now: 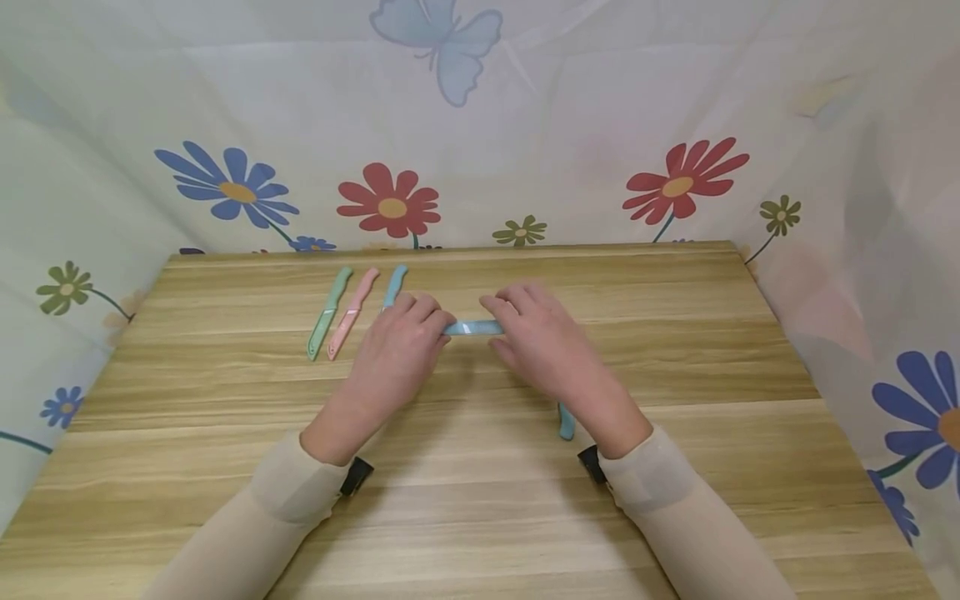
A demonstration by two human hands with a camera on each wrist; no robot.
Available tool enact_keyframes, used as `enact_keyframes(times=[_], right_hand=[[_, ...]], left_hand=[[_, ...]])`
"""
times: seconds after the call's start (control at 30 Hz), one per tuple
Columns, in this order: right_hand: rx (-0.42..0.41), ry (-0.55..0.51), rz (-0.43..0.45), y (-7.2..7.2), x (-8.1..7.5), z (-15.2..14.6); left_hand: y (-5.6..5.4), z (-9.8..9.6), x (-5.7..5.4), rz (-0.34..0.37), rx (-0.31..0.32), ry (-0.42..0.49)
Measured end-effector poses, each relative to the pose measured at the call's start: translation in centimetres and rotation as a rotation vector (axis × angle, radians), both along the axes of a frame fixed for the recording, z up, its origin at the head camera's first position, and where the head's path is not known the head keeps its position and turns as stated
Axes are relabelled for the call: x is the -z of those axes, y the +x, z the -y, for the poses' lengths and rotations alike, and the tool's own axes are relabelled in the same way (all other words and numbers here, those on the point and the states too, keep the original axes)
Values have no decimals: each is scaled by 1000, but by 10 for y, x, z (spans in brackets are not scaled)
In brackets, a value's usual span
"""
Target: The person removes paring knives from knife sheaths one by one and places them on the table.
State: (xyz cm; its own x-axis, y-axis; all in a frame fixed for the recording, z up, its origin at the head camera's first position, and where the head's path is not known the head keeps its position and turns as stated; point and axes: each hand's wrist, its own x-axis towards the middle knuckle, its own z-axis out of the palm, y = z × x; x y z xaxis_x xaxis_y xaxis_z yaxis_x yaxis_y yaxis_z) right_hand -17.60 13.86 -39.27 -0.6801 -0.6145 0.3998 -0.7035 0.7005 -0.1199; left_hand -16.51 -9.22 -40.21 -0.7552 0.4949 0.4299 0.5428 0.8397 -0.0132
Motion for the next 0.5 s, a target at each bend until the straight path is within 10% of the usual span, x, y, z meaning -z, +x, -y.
enact_keyframes(times=[0.5], right_hand=[[-39, 32, -16, 8, 2, 11]], left_hand=[[8, -7, -2, 32, 31, -3]])
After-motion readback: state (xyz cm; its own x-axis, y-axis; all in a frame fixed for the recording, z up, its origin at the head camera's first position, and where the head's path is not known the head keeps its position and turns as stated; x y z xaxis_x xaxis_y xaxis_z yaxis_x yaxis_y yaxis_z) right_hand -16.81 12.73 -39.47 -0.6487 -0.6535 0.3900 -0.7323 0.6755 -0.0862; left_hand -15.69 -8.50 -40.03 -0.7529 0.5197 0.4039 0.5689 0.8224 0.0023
